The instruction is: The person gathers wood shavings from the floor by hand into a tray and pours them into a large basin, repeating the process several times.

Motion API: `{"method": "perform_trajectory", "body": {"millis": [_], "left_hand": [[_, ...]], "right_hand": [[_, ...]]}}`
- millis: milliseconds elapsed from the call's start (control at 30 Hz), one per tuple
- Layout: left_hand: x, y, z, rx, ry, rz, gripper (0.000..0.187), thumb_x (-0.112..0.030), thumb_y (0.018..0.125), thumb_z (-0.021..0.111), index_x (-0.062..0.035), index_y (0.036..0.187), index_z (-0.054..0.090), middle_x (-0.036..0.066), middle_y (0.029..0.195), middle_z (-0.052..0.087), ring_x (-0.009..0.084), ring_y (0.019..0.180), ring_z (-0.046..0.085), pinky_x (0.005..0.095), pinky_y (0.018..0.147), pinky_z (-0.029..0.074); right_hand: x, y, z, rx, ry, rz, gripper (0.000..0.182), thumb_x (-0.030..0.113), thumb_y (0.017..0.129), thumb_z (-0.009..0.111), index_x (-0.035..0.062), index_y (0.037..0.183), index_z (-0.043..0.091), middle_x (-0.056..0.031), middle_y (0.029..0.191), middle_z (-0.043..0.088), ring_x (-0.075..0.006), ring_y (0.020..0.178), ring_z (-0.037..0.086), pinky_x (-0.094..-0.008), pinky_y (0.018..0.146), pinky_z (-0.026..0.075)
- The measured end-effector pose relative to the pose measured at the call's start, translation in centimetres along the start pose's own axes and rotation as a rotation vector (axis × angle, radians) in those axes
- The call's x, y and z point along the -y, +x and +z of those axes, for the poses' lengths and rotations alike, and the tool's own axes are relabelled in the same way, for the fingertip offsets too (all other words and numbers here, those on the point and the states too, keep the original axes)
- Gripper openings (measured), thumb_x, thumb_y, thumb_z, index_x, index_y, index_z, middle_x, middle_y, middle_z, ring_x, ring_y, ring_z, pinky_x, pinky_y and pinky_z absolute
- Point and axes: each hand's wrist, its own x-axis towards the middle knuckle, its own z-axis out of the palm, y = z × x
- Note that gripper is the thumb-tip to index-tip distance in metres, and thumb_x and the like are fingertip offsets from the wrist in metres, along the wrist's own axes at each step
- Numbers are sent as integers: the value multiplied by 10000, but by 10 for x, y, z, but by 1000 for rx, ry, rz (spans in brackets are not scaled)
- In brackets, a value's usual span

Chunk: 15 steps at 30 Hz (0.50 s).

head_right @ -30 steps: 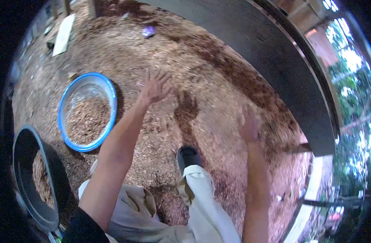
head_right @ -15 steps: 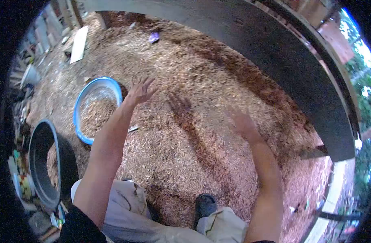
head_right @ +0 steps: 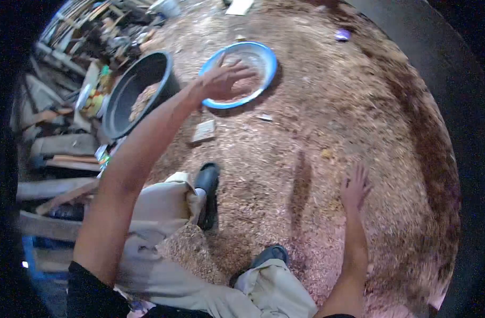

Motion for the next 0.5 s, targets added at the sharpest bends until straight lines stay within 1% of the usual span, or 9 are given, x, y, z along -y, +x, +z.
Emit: {"method": "perform_trajectory", "body": {"millis": [33,100,233,267,333,367,400,433,500], "left_hand": [[13,-15,-16,39,94,-70,647,-626,956,407,-241,1477,398,86,1483,447,291,1424,337,636,1173,131],[49,-42,-45,50,111,-188,625,-598,961,435,-232,1466,412,102,1474,449,299,1426,331,641,1167,146],[98,-86,-44,-12,139,-365,636,-604,963,427,-234,1479,397,126,1517,387,309,1450,281,646,1167,143],[108,-105,-31,-19,131,-363,636,-604,963,427,-234,1479,397,126,1517,387,309,1450,281,646,1167,143],[117,-119,21,-32,144,-372,658,-633,950,415,-259,1490,374,103,1521,391,318,1449,280,649,1160,156],[112,-120,33,70,87,-365,671,-630,952,409,-254,1504,349,108,1539,359,329,1460,249,648,1165,139],[103,-118,47,172,31,-354,684,-628,954,403,-250,1517,323,113,1558,327,340,1471,218,646,1170,122],[94,-122,65,156,-18,-359,692,-625,954,398,-245,1526,305,114,1574,292,336,1479,191,640,1176,99],[67,-120,104,137,-152,-348,713,-624,955,386,-228,1537,279,111,1597,240,327,1490,151,617,1190,53]], "right_hand": [[9,1,-5,12,-101,82,642,420,1011,396,158,1564,201,-44,1633,161,-281,1506,119,-701,1125,46],[25,5,-18,17,-54,81,640,416,1013,394,158,1565,198,-47,1633,161,-289,1506,118,-704,1123,41],[33,6,-22,42,8,110,648,429,1012,396,151,1564,199,-81,1627,175,-324,1502,112,-708,1119,40],[43,9,-17,39,-1,113,648,429,1012,396,151,1564,199,-81,1627,175,-324,1502,112,-708,1119,40],[56,20,-30,244,-12,53,643,380,1000,446,160,1557,213,-115,1612,206,-355,1488,145,-675,1135,97],[55,24,-37,217,-41,73,643,380,1000,446,160,1557,213,-115,1612,206,-355,1488,145,-675,1135,97],[53,25,-42,200,89,-95,642,376,1000,449,154,1555,217,-132,1608,210,-365,1482,156,-664,1140,104],[59,17,-41,216,235,-271,640,372,999,451,147,1553,221,-148,1603,213,-375,1476,166,-652,1144,110],[80,12,-47,205,158,-180,644,372,996,456,143,1551,224,-145,1605,213,-373,1477,168,-649,1146,108]]}}
